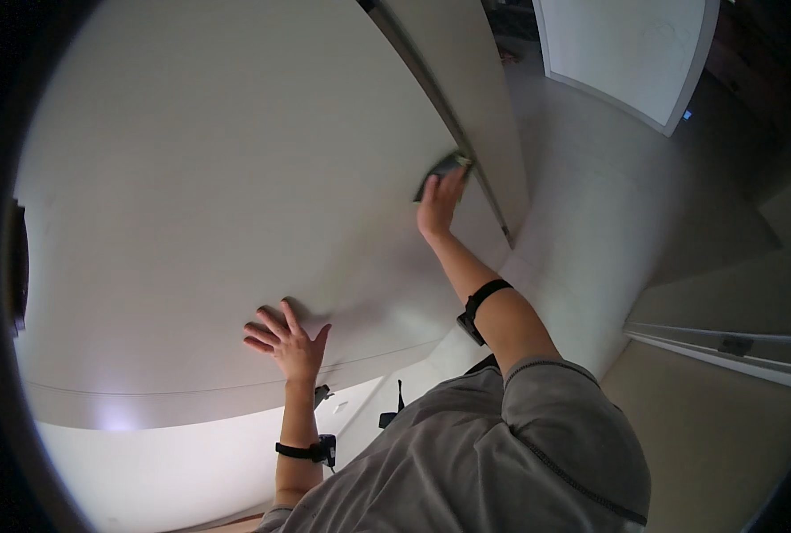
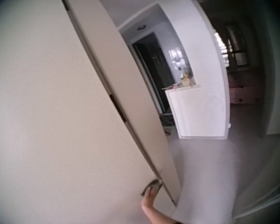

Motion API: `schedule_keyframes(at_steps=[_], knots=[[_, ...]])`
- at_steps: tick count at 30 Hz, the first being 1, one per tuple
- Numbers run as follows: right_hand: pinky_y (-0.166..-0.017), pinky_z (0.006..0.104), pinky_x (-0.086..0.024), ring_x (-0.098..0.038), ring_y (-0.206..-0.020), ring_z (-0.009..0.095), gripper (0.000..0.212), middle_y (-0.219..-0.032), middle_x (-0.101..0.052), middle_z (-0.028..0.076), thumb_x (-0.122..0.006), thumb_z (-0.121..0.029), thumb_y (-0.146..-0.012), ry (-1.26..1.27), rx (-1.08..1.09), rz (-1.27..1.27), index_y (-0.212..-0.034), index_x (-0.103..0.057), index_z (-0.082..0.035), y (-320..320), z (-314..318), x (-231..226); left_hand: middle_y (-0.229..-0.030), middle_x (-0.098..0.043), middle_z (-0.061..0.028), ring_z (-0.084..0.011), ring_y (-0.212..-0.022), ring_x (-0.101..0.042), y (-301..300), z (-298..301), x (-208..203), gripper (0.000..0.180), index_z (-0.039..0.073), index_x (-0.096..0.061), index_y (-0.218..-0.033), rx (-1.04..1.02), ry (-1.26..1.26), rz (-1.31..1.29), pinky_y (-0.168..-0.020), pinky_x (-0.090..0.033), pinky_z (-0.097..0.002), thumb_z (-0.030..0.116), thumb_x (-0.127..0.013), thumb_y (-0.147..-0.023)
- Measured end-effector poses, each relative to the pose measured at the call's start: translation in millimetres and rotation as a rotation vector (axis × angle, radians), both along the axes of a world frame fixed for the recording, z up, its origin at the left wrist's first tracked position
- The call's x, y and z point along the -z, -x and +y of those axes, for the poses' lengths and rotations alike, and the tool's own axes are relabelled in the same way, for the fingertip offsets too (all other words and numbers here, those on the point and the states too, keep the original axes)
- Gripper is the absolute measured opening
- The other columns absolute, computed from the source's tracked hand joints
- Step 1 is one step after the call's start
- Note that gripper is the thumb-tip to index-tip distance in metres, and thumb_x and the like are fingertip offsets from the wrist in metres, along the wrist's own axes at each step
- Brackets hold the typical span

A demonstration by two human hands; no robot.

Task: The person wipes the exterior and interior surfaces of a white closet door and frame using a green and black cloth. They open the door to clean the inside, then close it and continue wiping the exterior around hanging decorations.

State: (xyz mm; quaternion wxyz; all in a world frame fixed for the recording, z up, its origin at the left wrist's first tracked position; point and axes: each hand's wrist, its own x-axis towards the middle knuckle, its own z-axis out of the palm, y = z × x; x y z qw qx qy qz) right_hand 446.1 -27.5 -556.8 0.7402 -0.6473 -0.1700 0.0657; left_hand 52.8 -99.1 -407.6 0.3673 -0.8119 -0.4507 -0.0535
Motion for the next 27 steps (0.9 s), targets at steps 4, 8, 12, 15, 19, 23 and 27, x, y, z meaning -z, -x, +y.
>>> schedule_keyframes(at_steps=[4,8,12,15,19,23,27], knots=[[-0.137,0.0584,-0.019,-0.012,-0.171,0.049,0.096,-0.188,-0.005,0.023,-0.031,-0.068,-0.115,0.133,0.02,0.758,-0.179,-0.007,-0.001,-1,18,-31,-0.177,-0.018,-0.0367,-0.0821,-0.149,-0.017,-1,-1,-1,0.134,0.024,-0.016,-0.179,0.004,0.013,-0.013,-0.114,-0.018,-0.095,0.074,-0.088,-0.079],[-0.136,0.0584,-0.015,-0.005,-0.173,0.048,0.1,-0.186,-0.001,0.032,-0.026,-0.069,-0.116,0.052,0.084,0.237,-0.177,-0.006,0.008,18,19,-157,-0.177,-0.018,-0.0365,-0.0813,-0.15,-0.016,-1,0,2,0.133,0.023,-0.017,-0.179,0.037,-0.027,-0.021,-0.115,-0.017,-0.0946,0.074,-0.088,-0.079],[-0.131,0.0737,-0.015,-0.021,-0.163,0.06,0.08,-0.183,-0.017,0.03,-0.063,-0.036,-0.107,-0.135,-0.001,-0.814,-0.17,-0.034,0.005,20,-16,-249,-0.176,-0.019,-0.0367,-0.0816,-0.15,-0.016,0,1,4,0.131,0.023,-0.019,-0.179,0.043,-0.02,-0.024,-0.115,-0.017,-0.0945,0.074,-0.088,-0.079],[-0.132,0.0749,-0.02,-0.027,-0.16,0.059,0.07,-0.182,-0.031,0.018,-0.07,-0.041,-0.103,-0.167,-0.113,-1.132,-0.162,-0.055,-0.007,15,-30,-241,-0.177,-0.019,-0.0369,-0.0821,-0.15,-0.016,-1,0,2,0.13,0.022,-0.02,-0.179,0.03,-0.012,-0.028,-0.114,-0.016,-0.0946,0.073,-0.088,-0.08],[-0.132,0.0739,-0.019,-0.022,-0.163,0.061,0.089,-0.184,-0.021,0.026,-0.073,-0.053,-0.098,0.075,-0.028,-0.852,-0.165,-0.048,0.0,30,-40,-123,-0.177,-0.018,-0.0369,-0.0824,-0.149,-0.016,-3,0,0,0.128,0.022,-0.023,-0.178,0.028,-0.007,-0.029,-0.114,-0.016,-0.0945,0.072,-0.088,-0.08],[-0.135,0.0641,-0.022,-0.022,-0.166,0.054,0.092,-0.188,-0.003,0.022,-0.039,-0.063,-0.116,0.125,-0.018,-0.005,-0.179,-0.011,-0.003,53,-22,-30,-0.178,-0.014,-0.0416,-0.0819,-0.154,-0.004,-4,0,-2,0.127,0.012,-0.028,-0.177,0.073,-0.052,0.005,-0.118,-0.008,-0.0923,0.073,-0.086,-0.081],[-0.135,0.0583,-0.024,-0.026,-0.168,0.048,0.092,-0.189,-0.005,0.017,-0.018,-0.071,-0.115,0.243,0.035,0.841,-0.181,-0.006,-0.008,75,6,-72,-0.18,-0.011,-0.0394,-0.0807,-0.155,-0.001,-9,-2,-6,0.123,0.014,-0.026,-0.178,0.119,-0.029,-0.042,-0.119,-0.006,-0.0913,0.065,-0.087,-0.084]])
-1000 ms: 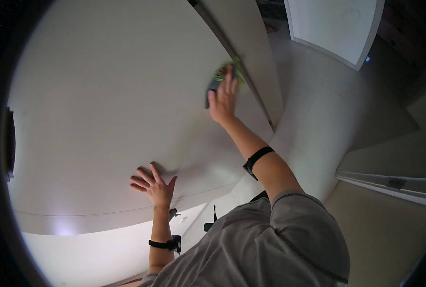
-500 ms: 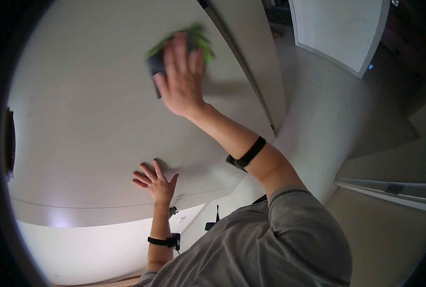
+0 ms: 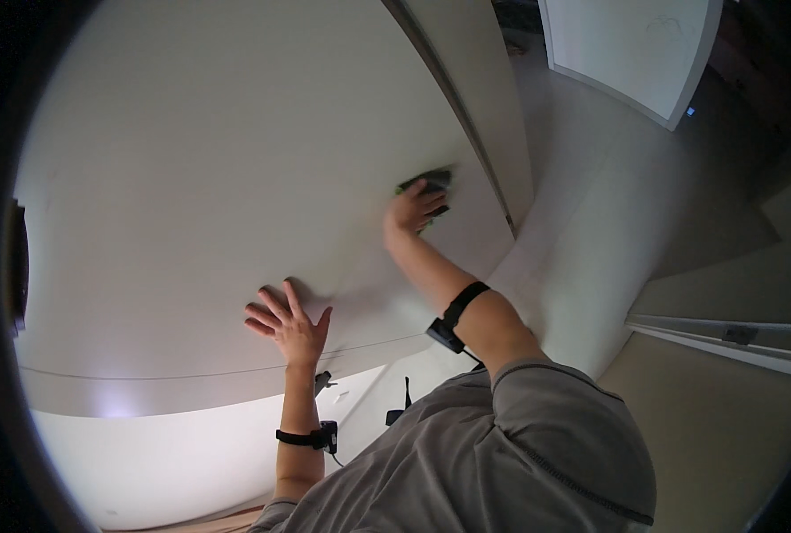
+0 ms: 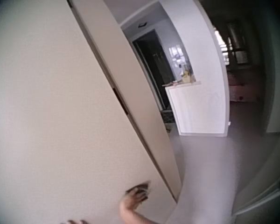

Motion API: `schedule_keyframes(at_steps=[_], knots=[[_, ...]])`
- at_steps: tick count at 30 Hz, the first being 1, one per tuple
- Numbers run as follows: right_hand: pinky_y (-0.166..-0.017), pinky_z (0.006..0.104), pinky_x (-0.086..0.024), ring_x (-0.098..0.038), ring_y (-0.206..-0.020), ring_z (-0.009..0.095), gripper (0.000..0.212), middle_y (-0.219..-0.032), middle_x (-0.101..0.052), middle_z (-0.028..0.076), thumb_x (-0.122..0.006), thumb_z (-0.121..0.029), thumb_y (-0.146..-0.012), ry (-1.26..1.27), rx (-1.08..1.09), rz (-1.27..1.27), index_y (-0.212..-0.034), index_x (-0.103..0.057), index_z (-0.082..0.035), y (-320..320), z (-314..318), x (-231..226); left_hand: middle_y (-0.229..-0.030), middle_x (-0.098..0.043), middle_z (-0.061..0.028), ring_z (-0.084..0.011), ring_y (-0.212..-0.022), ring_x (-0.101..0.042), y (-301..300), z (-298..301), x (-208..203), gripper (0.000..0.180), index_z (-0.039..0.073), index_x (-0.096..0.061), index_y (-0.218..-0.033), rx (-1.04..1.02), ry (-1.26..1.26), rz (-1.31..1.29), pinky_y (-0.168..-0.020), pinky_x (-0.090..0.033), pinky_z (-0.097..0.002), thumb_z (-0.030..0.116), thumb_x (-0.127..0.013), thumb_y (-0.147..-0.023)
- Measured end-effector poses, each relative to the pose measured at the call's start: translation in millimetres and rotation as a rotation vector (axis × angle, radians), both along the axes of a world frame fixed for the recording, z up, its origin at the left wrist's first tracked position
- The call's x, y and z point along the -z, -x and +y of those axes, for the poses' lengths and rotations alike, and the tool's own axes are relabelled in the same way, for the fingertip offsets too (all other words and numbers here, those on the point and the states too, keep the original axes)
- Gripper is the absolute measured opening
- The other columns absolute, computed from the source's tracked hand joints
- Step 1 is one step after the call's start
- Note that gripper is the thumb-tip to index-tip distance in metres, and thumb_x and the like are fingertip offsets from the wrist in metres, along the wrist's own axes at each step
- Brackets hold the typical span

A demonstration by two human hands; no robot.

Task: The person wipes the exterior and interior surfaces of a white closet door and frame using a green and black cloth. They open the door to clean the inside, then close it and continue wiping the exterior around hanging decorations.

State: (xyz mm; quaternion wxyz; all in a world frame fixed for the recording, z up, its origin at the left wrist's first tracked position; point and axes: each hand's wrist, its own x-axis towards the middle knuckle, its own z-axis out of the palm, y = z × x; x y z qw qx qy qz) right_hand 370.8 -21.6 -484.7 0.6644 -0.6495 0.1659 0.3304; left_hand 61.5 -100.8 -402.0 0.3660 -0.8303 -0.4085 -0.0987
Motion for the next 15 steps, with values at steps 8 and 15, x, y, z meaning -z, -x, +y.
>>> schedule_keyframes(at_steps=[8,15], knots=[[-0.133,0.0733,-0.02,-0.032,-0.164,0.049,0.075,-0.167,-0.053,0.011,-0.079,-0.046,-0.096,-0.639,-0.364,-1.974,-0.165,-0.057,-0.026,78,-47,-124,-0.182,-0.018,-0.0318,-0.0651,-0.165,-0.005,5,-10,-20,0.094,0.002,-0.025,-0.174,0.374,0.134,-0.253,-0.128,-0.004,-0.0808,0.019,-0.075,-0.096],[-0.133,0.07,-0.022,-0.022,-0.167,0.05,0.082,-0.184,-0.015,0.026,-0.059,-0.051,-0.11,-0.08,-0.157,-1.394,-0.166,-0.041,0.006,60,-49,54,-0.181,-0.021,-0.0339,-0.0593,-0.168,-0.007,39,-32,-15,0.094,0.0,-0.024,-0.174,0.37,0.096,-0.376,-0.131,-0.002,-0.0747,0.012,-0.075,-0.095]])
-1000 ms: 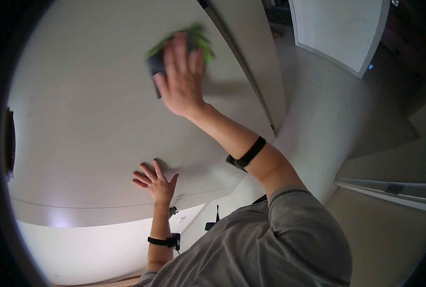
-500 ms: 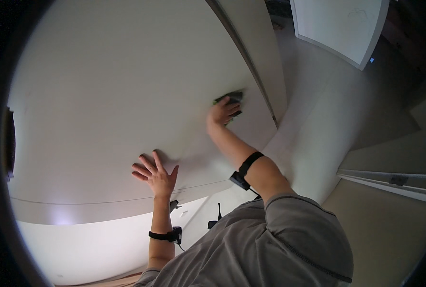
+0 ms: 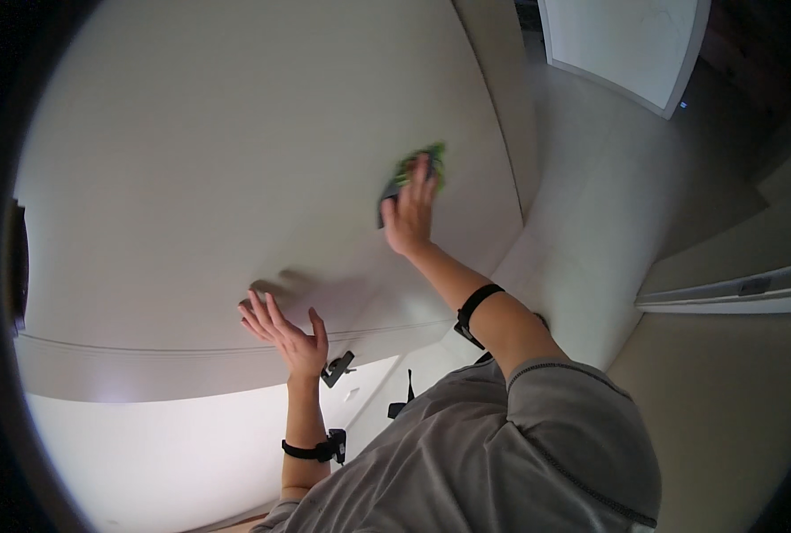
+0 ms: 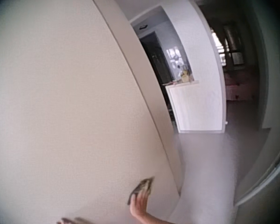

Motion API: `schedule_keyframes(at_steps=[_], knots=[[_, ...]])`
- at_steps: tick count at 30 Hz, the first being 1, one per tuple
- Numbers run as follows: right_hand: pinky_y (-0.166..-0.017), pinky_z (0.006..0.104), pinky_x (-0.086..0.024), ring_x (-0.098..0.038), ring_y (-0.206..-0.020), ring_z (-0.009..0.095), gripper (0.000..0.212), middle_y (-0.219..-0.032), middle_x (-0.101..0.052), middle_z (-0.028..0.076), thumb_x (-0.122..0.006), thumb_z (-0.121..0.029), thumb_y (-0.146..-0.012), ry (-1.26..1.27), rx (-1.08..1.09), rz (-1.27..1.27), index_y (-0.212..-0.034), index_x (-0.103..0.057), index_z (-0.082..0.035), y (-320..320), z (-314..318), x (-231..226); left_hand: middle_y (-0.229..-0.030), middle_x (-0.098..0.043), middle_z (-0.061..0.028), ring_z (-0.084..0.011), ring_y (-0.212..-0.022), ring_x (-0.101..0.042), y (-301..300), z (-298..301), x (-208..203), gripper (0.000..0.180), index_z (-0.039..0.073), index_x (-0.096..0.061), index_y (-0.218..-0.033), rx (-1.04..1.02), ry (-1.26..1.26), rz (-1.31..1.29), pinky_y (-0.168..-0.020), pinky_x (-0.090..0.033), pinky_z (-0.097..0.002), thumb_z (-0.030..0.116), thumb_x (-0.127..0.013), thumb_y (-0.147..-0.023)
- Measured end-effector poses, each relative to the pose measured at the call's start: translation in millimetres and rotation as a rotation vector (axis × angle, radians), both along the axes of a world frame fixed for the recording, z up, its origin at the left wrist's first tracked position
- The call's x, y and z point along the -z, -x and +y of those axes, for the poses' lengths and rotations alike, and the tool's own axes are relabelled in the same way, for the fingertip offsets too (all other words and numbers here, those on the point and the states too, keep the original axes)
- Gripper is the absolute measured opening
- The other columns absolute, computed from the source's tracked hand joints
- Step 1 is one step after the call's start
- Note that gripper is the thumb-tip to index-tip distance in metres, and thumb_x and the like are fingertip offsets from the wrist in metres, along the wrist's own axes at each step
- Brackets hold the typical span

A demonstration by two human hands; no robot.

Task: The person wipes the exterior and interior surfaces of a white closet door and frame using a green and black cloth. They open the door to clean the inside, then close it and continue wiping the exterior around hanging decorations.

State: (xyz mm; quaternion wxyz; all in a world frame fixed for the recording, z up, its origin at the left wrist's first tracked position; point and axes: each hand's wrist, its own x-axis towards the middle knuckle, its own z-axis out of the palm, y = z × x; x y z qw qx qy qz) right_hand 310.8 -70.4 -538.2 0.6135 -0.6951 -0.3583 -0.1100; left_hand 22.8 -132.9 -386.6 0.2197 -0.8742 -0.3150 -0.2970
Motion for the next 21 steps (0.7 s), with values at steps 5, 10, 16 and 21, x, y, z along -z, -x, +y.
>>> schedule_keyframes(at_steps=[5,10,16,21], knots=[[-0.136,0.059,-0.022,-0.016,-0.17,0.047,0.094,-0.187,-0.006,0.023,-0.037,-0.066,-0.116,-0.003,0.118,1.246,-0.179,-0.01,-0.001,25,24,12,-0.18,-0.022,-0.0357,-0.0585,-0.168,-0.01,25,-12,5,0.094,-0.003,-0.023,-0.174,-0.04,-0.046,-0.036,-0.131,-0.005,-0.074,0.016,-0.074,-0.098],[-0.134,0.0638,-0.016,-0.013,-0.17,0.05,0.087,-0.183,-0.008,0.036,-0.046,-0.047,-0.116,-0.222,0.107,0.466,-0.172,-0.015,0.012,55,21,-144,-0.18,-0.026,-0.0334,-0.0608,-0.167,-0.015,41,-7,18,0.091,-0.005,-0.029,-0.173,-0.037,-0.011,0.034,-0.13,-0.011,-0.0743,0.021,-0.073,-0.098],[-0.134,0.0688,-0.016,-0.022,-0.165,0.056,0.072,-0.184,-0.021,0.025,-0.062,-0.036,-0.107,-0.122,-0.179,-0.584,-0.165,-0.047,0.005,44,-18,-182,-0.18,-0.03,-0.0307,-0.0598,-0.166,-0.019,48,-4,13,0.088,-0.006,-0.035,-0.171,0.016,0.033,0.03,-0.13,-0.016,-0.0736,0.024,-0.072,-0.097],[-0.136,0.0636,-0.014,-0.01,-0.169,0.054,0.094,-0.186,0.002,0.029,-0.043,-0.058,-0.115,-0.097,-0.109,0.29,-0.173,-0.018,0.011,126,-15,-26,-0.182,-0.026,-0.0308,-0.0562,-0.169,-0.017,68,-3,-8,0.086,-0.005,-0.031,-0.173,0.182,0.203,-0.033,-0.133,-0.013,-0.0703,0.015,-0.068,-0.098]])
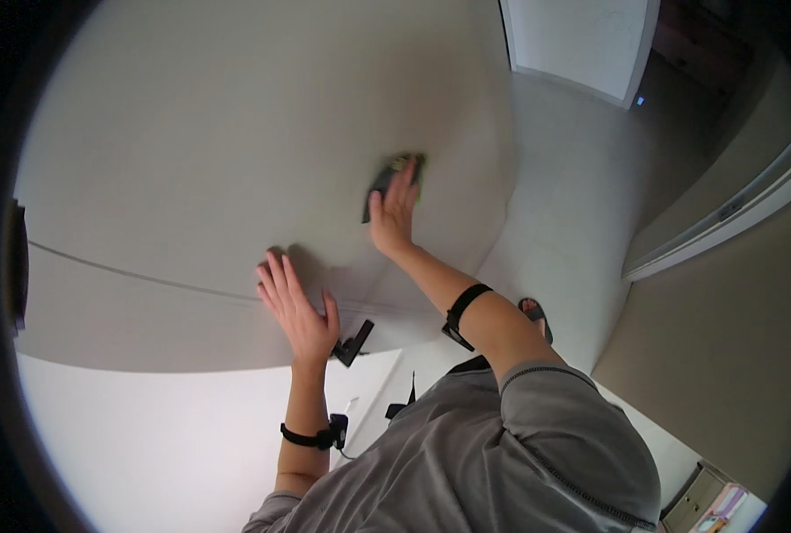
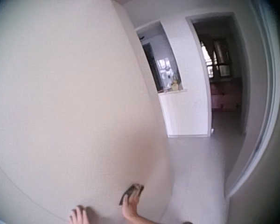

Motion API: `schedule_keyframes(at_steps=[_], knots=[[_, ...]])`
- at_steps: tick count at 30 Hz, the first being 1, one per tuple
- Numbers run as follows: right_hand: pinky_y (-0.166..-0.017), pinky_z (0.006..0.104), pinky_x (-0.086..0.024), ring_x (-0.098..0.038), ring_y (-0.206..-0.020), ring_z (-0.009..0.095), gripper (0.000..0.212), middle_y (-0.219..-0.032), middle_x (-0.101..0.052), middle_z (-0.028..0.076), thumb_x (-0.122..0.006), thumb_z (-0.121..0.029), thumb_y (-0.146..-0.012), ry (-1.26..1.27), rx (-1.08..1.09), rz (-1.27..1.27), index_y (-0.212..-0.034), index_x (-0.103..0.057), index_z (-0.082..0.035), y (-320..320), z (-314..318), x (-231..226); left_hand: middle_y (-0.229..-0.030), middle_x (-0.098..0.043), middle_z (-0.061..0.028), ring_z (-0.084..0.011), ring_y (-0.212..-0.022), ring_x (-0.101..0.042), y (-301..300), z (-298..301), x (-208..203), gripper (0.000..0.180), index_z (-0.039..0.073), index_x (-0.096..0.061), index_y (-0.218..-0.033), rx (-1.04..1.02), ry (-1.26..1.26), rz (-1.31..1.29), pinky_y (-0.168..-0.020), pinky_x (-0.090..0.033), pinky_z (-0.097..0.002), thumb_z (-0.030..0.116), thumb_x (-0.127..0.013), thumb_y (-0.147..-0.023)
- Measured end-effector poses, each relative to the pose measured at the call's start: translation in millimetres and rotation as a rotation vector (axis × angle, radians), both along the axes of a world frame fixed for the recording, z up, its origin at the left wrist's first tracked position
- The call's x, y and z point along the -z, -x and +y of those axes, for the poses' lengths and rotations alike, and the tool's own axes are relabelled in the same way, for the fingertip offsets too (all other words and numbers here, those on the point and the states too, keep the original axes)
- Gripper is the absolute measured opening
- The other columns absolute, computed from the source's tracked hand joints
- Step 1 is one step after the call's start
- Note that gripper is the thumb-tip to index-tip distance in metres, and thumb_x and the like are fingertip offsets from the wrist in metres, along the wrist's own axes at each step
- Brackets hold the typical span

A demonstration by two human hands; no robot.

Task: The person wipes the exterior and interior surfaces of a white closet door and frame using a green and black cloth. They open the door to clean the inside, then close it and continue wiping the exterior around hanging decorations.

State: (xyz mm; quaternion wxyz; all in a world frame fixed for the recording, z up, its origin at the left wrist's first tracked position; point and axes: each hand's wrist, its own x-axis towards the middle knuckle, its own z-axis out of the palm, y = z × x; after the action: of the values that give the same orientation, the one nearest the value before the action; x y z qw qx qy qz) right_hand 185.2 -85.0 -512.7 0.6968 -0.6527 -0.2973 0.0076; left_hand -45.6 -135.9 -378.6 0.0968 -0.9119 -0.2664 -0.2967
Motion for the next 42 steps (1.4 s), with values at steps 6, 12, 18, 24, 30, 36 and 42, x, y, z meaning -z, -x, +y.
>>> schedule_keyframes(at_steps=[6,12,18,24,30,36,42], knots=[[-0.137,0.0582,-0.01,-0.001,-0.17,0.053,0.101,-0.18,0.017,0.039,-0.026,-0.064,-0.118,0.147,-0.092,0.577,-0.169,-0.01,0.021,112,15,28,-0.178,-0.035,-0.0318,-0.055,-0.166,-0.026,18,-1,-4,0.07,-0.007,-0.039,-0.169,0.117,0.032,-0.024,-0.132,-0.02,-0.0687,0.005,-0.059,-0.103],[-0.132,0.0732,-0.017,-0.023,-0.161,0.064,0.079,-0.181,-0.011,0.032,-0.072,-0.035,-0.104,-0.002,-0.215,-0.485,-0.162,-0.043,0.008,163,-12,-26,-0.179,-0.031,-0.034,-0.0576,-0.167,-0.021,51,1,17,0.066,-0.009,-0.037,-0.169,-0.034,-0.079,-0.14,-0.133,-0.014,-0.0701,0.011,-0.056,-0.11],[-0.133,0.0553,-0.036,-0.054,-0.152,0.024,0.05,-0.156,-0.066,-0.008,-0.063,-0.031,-0.105,0.073,-0.551,-1.237,-0.154,-0.067,-0.041,107,14,57,-0.181,-0.025,-0.0339,-0.0566,-0.168,-0.018,92,40,71,0.07,-0.006,-0.033,-0.172,-0.184,-0.053,-0.091,-0.134,-0.017,-0.0672,0.018,-0.057,-0.112],[-0.134,0.0593,-0.031,-0.039,-0.162,0.038,0.057,-0.173,-0.048,0.008,-0.059,-0.03,-0.108,0.319,-0.416,-0.983,-0.164,-0.055,-0.02,67,25,92,-0.183,-0.016,-0.0323,-0.0579,-0.168,-0.013,124,52,119,0.073,-0.004,-0.027,-0.175,-0.307,-0.028,-0.028,-0.135,-0.016,-0.0658,0.02,-0.056,-0.113],[-0.132,0.0725,-0.013,-0.009,-0.161,0.07,0.079,-0.178,0.007,0.047,-0.053,-0.02,-0.106,-0.001,-0.163,-0.231,-0.161,-0.021,0.027,151,53,50,-0.183,-0.015,-0.0344,-0.0592,-0.168,-0.011,143,56,128,0.071,-0.008,-0.026,-0.174,-0.181,0.075,-0.053,-0.135,-0.015,-0.0656,0.029,-0.045,-0.117],[-0.132,0.0753,-0.015,-0.022,-0.157,0.07,0.083,-0.176,-0.018,0.045,-0.067,-0.035,-0.103,-0.02,-0.271,-0.549,-0.161,-0.04,0.018,203,-15,76,-0.178,-0.029,-0.0342,-0.0589,-0.165,-0.024,108,35,110,0.071,-0.01,-0.035,-0.17,0.088,0.029,-0.048,-0.134,-0.022,-0.066,0.03,-0.048,-0.113],[-0.12,0.0522,-0.049,-0.053,-0.145,0.049,0.066,-0.181,-0.035,0.018,-0.067,-0.011,-0.098,0.276,-0.279,-0.635,-0.161,-0.053,0.003,188,-84,124,-0.178,-0.033,-0.0325,-0.0592,-0.165,-0.024,92,23,134,0.068,-0.01,-0.038,-0.168,0.29,0.052,0.057,-0.134,-0.022,-0.0661,0.024,-0.053,-0.111]])
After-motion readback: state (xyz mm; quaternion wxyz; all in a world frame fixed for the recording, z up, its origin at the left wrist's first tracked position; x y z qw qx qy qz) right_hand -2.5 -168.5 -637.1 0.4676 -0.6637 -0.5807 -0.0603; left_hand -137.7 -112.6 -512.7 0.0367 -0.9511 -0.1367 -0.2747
